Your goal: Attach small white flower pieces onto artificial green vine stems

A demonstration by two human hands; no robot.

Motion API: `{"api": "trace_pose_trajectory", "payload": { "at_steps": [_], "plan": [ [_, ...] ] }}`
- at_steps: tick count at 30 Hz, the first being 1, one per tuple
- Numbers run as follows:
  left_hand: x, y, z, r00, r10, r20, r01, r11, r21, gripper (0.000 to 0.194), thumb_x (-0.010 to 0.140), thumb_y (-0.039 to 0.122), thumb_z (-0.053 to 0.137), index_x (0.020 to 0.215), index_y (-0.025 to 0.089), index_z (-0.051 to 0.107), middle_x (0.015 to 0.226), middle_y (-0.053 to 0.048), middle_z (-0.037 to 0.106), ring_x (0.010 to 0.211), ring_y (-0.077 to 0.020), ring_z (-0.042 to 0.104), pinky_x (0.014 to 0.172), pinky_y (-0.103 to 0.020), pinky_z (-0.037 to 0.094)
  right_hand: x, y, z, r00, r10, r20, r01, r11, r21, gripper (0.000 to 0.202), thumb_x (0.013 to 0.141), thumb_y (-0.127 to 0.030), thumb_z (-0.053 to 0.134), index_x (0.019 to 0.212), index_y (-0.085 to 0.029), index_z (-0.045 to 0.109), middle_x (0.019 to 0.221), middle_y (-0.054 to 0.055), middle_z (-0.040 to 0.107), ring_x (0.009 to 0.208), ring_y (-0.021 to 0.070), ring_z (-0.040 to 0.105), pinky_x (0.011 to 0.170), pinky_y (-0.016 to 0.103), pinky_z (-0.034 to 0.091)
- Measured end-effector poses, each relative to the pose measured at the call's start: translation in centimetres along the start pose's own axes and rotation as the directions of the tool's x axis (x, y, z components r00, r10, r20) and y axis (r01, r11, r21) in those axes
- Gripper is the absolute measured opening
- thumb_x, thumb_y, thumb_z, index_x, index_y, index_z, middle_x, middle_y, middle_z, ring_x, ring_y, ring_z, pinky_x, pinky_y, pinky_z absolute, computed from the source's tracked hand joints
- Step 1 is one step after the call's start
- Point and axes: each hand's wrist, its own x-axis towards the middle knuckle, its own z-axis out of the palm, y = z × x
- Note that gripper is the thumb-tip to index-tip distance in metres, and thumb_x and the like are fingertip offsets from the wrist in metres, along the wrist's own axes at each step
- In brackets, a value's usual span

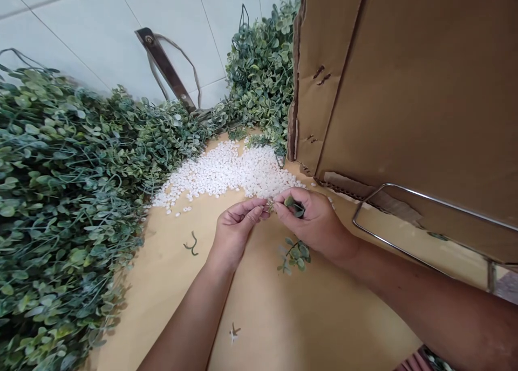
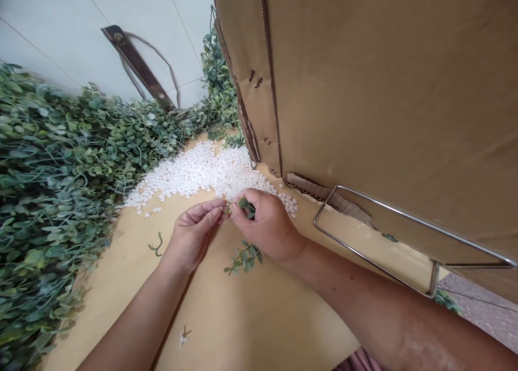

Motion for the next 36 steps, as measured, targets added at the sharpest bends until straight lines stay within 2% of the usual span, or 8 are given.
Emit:
{"api": "trace_pose_trajectory", "payload": {
  "at_steps": [6, 19, 29, 33, 36],
  "plan": [
    [0.04, 0.02, 0.23, 1.000, 0.000, -0.009, 0.000, 1.000, -0.008, 0.021, 0.051, 0.024, 0.082, 0.070, 0.018, 0.074, 0.062, 0.000, 0.070, 0.059, -0.0072, 0.060, 0.064, -0.018, 0.046, 0.09, 0.09, 0.05, 1.000, -0.028, 0.000, 0.028, 0.998, -0.047, 0.007, 0.073, -0.015, 0.051, 0.067, -0.015, 0.055, 0.056, -0.002, 0.056, 0.050, 0.0076, 0.047, 0.049, 0.018, 0.038],
    [0.16, -0.07, 0.32, 1.000, 0.003, -0.002, -0.003, 1.000, -0.010, 0.022, 0.051, 0.026, 0.082, 0.070, 0.020, 0.074, 0.062, 0.001, 0.070, 0.058, -0.0061, 0.061, 0.064, -0.016, 0.048, 0.06, -0.11, -0.14, 1.000, 0.000, 0.026, 0.002, 0.997, -0.071, 0.008, 0.074, -0.016, 0.051, 0.067, -0.016, 0.055, 0.058, -0.002, 0.057, 0.053, 0.0094, 0.052, 0.052, 0.020, 0.040],
    [-0.04, -0.20, 0.43, 0.999, 0.006, -0.037, -0.004, 0.999, 0.035, 0.022, 0.051, 0.025, 0.081, 0.071, 0.018, 0.074, 0.065, -0.002, 0.071, 0.060, -0.0099, 0.062, 0.066, -0.022, 0.050, 0.03, -0.19, -0.37, 0.999, -0.020, 0.030, 0.024, 0.991, -0.130, 0.007, 0.073, -0.016, 0.051, 0.068, -0.017, 0.055, 0.059, -0.001, 0.057, 0.054, 0.0097, 0.051, 0.054, 0.021, 0.039],
    [-0.02, -0.28, 0.32, 0.999, 0.001, -0.036, 0.000, 0.999, 0.036, 0.022, 0.051, 0.025, 0.082, 0.070, 0.018, 0.074, 0.064, -0.001, 0.071, 0.059, -0.0096, 0.062, 0.066, -0.022, 0.050, 0.01, -0.08, -0.21, 0.998, 0.003, 0.070, 0.000, 0.999, -0.052, 0.007, 0.073, -0.016, 0.052, 0.067, -0.017, 0.054, 0.058, -0.003, 0.054, 0.052, 0.0080, 0.047, 0.051, 0.020, 0.037],
    [0.01, -0.30, 0.22, 0.999, -0.007, -0.038, 0.008, 1.000, 0.017, 0.022, 0.050, 0.025, 0.082, 0.070, 0.018, 0.074, 0.068, -0.002, 0.072, 0.063, -0.0103, 0.063, 0.068, -0.023, 0.050, -0.01, -0.03, -0.02, 0.985, 0.075, 0.157, -0.090, 0.992, 0.090, 0.001, 0.072, -0.018, 0.054, 0.073, -0.017, 0.053, 0.057, -0.005, 0.050, 0.049, 0.0069, 0.044, 0.047, 0.018, 0.036]
  ]
}}
